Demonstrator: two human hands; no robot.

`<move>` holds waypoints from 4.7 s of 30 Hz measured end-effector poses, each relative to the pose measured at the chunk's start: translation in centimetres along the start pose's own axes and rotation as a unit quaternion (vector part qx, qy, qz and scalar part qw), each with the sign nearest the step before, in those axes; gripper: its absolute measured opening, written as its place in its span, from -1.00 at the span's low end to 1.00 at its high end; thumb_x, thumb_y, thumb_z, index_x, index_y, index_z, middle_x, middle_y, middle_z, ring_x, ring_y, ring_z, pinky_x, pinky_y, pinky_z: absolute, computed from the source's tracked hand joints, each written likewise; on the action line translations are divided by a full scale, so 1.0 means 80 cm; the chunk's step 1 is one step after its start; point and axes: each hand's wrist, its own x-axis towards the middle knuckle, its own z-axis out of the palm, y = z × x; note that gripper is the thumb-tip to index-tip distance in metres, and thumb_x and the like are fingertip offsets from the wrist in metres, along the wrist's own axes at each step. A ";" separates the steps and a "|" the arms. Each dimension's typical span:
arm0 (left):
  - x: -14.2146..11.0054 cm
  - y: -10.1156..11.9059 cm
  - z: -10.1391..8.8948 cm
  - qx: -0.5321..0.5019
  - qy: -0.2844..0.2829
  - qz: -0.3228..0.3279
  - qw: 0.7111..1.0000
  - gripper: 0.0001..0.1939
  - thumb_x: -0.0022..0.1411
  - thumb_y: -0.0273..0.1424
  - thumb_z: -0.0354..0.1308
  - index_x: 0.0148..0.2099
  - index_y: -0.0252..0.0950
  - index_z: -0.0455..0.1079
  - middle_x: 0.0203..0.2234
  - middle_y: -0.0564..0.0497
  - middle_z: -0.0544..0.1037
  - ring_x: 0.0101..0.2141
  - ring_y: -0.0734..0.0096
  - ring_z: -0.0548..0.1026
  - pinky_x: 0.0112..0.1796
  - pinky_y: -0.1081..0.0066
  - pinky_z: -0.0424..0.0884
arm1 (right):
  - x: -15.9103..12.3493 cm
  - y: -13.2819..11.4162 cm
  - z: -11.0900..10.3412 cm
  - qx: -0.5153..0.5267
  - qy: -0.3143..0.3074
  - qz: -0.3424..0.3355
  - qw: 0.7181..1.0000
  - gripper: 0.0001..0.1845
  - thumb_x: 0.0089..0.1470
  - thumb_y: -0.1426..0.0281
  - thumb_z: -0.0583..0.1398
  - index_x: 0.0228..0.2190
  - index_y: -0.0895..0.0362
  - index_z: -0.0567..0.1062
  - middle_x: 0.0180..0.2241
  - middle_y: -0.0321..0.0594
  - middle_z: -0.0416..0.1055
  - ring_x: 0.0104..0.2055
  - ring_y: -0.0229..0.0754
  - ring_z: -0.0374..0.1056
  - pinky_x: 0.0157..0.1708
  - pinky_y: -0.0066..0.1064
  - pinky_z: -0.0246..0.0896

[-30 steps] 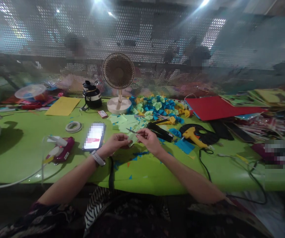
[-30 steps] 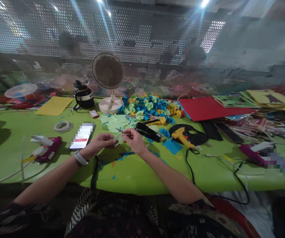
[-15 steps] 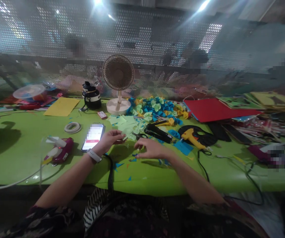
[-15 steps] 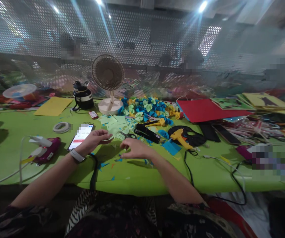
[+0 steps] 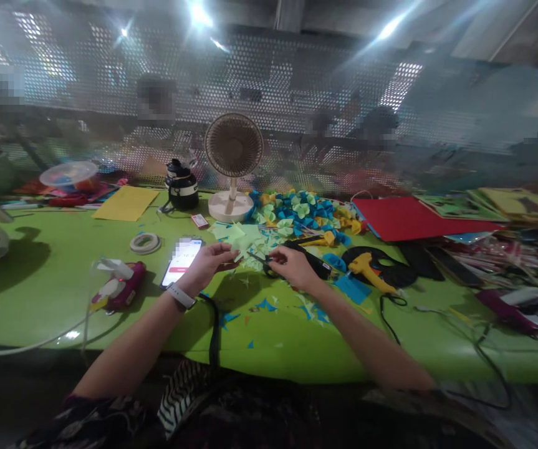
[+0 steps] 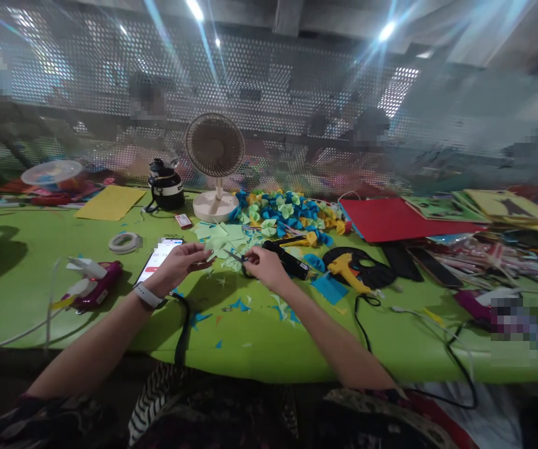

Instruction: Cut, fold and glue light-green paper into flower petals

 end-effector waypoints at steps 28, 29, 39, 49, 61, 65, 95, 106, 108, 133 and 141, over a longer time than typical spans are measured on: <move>0.016 -0.031 -0.012 0.038 -0.039 -0.099 0.994 -0.61 -0.29 -0.38 0.51 -0.42 -0.41 0.43 -0.53 0.03 0.56 -0.49 0.49 0.54 -0.31 0.45 0.50 | -0.010 0.052 -0.066 -0.145 -0.046 -0.025 0.988 -0.57 0.04 0.29 0.24 -0.03 0.12 0.44 -0.05 -0.07 0.48 -0.03 0.02 0.39 -0.04 -0.20 0.24; 0.016 -0.030 -0.012 0.039 -0.042 -0.100 0.993 -0.63 -0.27 -0.38 0.51 -0.42 -0.41 0.43 -0.54 0.04 0.55 -0.50 0.50 0.53 -0.32 0.46 0.49 | -0.016 0.043 -0.066 -0.125 -0.092 -0.052 0.986 -0.56 0.05 0.28 0.24 -0.02 0.11 0.44 -0.04 -0.09 0.47 -0.03 0.01 0.39 -0.03 -0.22 0.24; 0.007 -0.034 -0.010 0.132 -0.117 -0.210 0.962 -0.71 -0.19 -0.37 0.46 -0.42 -0.42 0.49 -0.55 -0.02 0.58 -0.52 0.53 0.51 -0.36 0.49 0.44 | -0.043 0.000 -0.034 -0.153 -0.213 -0.153 0.953 -0.61 0.10 0.33 0.21 0.00 0.03 0.46 -0.05 -0.16 0.48 -0.02 -0.06 0.37 -0.02 -0.25 0.22; 0.000 -0.046 0.003 0.164 -0.194 -0.209 0.944 -0.67 -0.18 -0.41 0.45 -0.34 -0.36 0.42 -0.52 0.04 0.58 -0.53 0.52 0.52 -0.39 0.48 0.44 | -0.041 0.004 -0.036 -0.143 -0.211 -0.151 0.955 -0.59 0.08 0.23 0.23 -0.03 0.06 0.46 -0.08 -0.14 0.48 -0.04 -0.06 0.38 -0.05 -0.27 0.23; 0.014 -0.040 0.010 0.191 -0.214 -0.216 0.933 -0.54 -0.13 -0.46 0.41 -0.19 -0.30 0.29 -0.53 0.09 0.52 -0.46 0.40 0.55 -0.35 0.36 0.47 | 0.003 -0.032 -0.015 -0.046 -0.103 -0.095 0.989 -0.42 0.24 -0.01 -0.07 -0.14 0.16 0.50 -0.12 -0.08 0.46 -0.07 -0.09 0.34 -0.06 -0.30 0.17; 0.020 -0.041 0.009 0.207 -0.211 -0.209 0.932 -0.57 -0.12 -0.47 0.40 -0.21 -0.31 0.29 -0.49 0.04 0.54 -0.43 0.37 0.55 -0.30 0.29 0.48 | 0.027 -0.041 0.015 -0.082 -0.100 -0.088 0.988 -0.43 0.27 0.04 -0.08 -0.06 0.21 0.44 -0.05 -0.03 0.43 0.01 -0.09 0.30 0.02 -0.31 0.10; 0.018 -0.039 0.017 0.240 -0.203 -0.161 0.936 -0.56 -0.19 -0.55 0.38 -0.23 -0.32 0.30 -0.44 0.08 0.50 -0.42 0.42 0.51 -0.32 0.31 0.48 | 0.025 -0.048 0.046 -0.277 -0.134 -0.074 0.949 -0.48 0.30 0.13 -0.08 -0.08 0.25 0.45 -0.07 0.05 0.42 0.00 -0.04 0.28 -0.03 -0.25 0.10; 0.022 -0.046 0.009 0.263 -0.207 -0.160 0.929 -0.61 -0.17 -0.45 0.39 -0.25 -0.33 0.35 -0.44 0.04 0.53 -0.43 0.46 0.49 -0.32 0.38 0.44 | 0.024 -0.052 0.041 -0.283 -0.132 -0.075 0.947 -0.50 0.30 0.15 -0.08 -0.16 0.23 0.49 -0.11 0.02 0.45 -0.05 -0.04 0.31 -0.09 -0.28 0.12; 0.023 -0.047 0.008 0.267 -0.203 -0.159 0.929 -0.61 -0.17 -0.45 0.39 -0.25 -0.33 0.36 -0.45 0.03 0.53 -0.43 0.45 0.50 -0.32 0.38 0.44 | 0.024 -0.052 0.041 -0.281 -0.137 -0.073 0.947 -0.51 0.30 0.16 -0.08 -0.16 0.23 0.50 -0.12 0.01 0.46 -0.05 -0.05 0.32 -0.10 -0.29 0.12; 0.020 -0.049 0.010 0.219 -0.195 -0.173 0.940 -0.66 -0.13 -0.55 0.35 -0.27 -0.33 0.34 -0.46 0.04 0.54 -0.43 0.42 0.54 -0.28 0.31 0.48 | 0.024 -0.052 0.044 -0.297 -0.139 -0.071 0.942 -0.55 0.29 0.21 -0.06 -0.20 0.24 0.51 -0.13 0.05 0.47 -0.06 0.00 0.33 -0.12 -0.25 0.15; 0.022 -0.045 0.012 0.242 -0.197 -0.182 0.932 -0.65 -0.16 -0.54 0.36 -0.28 -0.35 0.34 -0.46 0.02 0.56 -0.45 0.40 0.55 -0.29 0.31 0.48 | 0.025 -0.053 0.043 -0.298 -0.147 -0.077 0.940 -0.54 0.30 0.22 -0.06 -0.20 0.26 0.51 -0.11 0.06 0.46 -0.05 -0.01 0.33 -0.09 -0.26 0.14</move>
